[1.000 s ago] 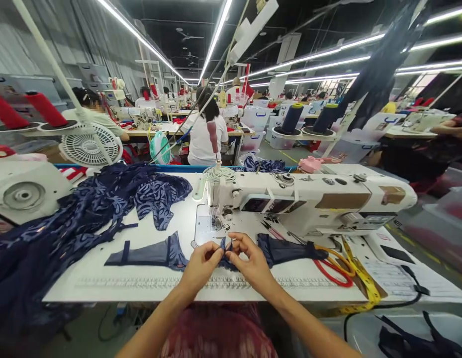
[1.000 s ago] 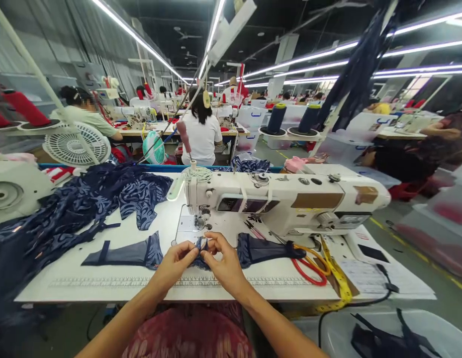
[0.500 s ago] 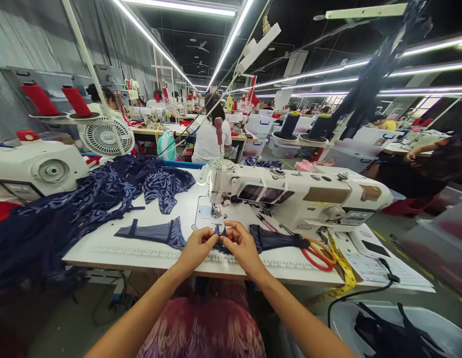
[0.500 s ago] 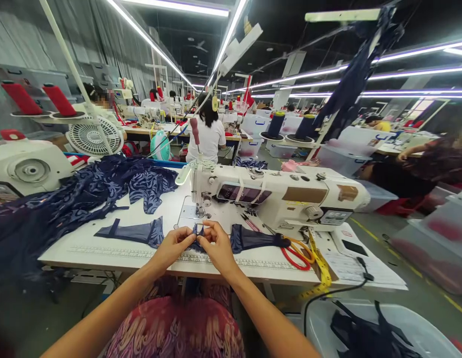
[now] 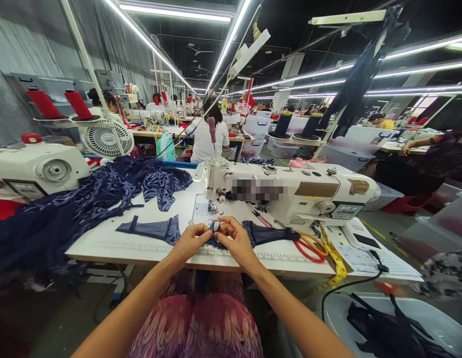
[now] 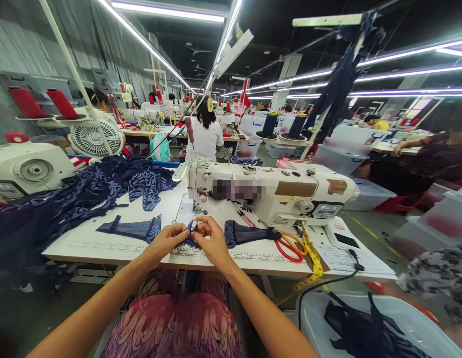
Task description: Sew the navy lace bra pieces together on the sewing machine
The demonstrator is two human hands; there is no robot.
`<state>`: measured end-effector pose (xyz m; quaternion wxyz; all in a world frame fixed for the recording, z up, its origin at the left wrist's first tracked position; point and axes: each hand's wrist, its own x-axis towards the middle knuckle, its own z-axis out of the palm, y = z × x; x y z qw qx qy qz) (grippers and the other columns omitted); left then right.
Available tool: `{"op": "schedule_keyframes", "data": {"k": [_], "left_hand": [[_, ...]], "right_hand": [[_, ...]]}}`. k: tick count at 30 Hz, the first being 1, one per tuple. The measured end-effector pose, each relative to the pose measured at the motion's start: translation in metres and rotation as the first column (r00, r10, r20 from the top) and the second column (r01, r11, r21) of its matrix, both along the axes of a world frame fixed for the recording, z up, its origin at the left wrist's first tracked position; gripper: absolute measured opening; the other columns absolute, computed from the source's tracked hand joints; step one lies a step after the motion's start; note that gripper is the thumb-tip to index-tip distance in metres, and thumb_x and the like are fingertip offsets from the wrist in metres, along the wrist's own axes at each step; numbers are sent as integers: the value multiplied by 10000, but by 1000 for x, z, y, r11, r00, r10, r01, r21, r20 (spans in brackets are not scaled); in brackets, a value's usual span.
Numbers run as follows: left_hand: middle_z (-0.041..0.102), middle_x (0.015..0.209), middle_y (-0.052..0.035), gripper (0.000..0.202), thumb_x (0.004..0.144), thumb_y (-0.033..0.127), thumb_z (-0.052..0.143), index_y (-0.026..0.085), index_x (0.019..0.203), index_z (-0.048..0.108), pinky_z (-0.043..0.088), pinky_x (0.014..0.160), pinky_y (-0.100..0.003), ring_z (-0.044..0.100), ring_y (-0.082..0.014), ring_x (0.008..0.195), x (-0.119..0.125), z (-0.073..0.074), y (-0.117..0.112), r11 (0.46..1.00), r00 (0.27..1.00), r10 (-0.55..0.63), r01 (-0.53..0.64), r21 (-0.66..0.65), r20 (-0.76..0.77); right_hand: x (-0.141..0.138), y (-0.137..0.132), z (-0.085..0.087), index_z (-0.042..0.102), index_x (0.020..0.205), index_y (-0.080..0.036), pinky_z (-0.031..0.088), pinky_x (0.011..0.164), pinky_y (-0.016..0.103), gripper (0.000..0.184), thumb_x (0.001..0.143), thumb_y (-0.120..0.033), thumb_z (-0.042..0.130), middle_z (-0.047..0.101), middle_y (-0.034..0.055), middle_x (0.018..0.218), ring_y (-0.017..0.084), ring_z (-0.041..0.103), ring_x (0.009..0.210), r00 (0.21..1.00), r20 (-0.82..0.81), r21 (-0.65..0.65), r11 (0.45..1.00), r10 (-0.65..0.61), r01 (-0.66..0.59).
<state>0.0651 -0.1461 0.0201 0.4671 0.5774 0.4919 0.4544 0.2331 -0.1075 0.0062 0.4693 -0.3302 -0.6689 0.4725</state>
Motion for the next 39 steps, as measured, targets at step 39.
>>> {"op": "schedule_keyframes", "data": {"k": [39], "left_hand": [[673, 947, -51, 125, 926, 292, 520, 222, 905, 622, 434, 905, -391, 590, -238, 932, 20, -2, -30, 880, 914, 348, -242, 408, -209]], "right_hand": [[-5, -8, 33, 668, 980, -208, 439, 672, 288, 327, 724, -383, 773, 541, -48, 681, 134, 530, 679, 997, -41, -85, 994, 70, -73]]}}
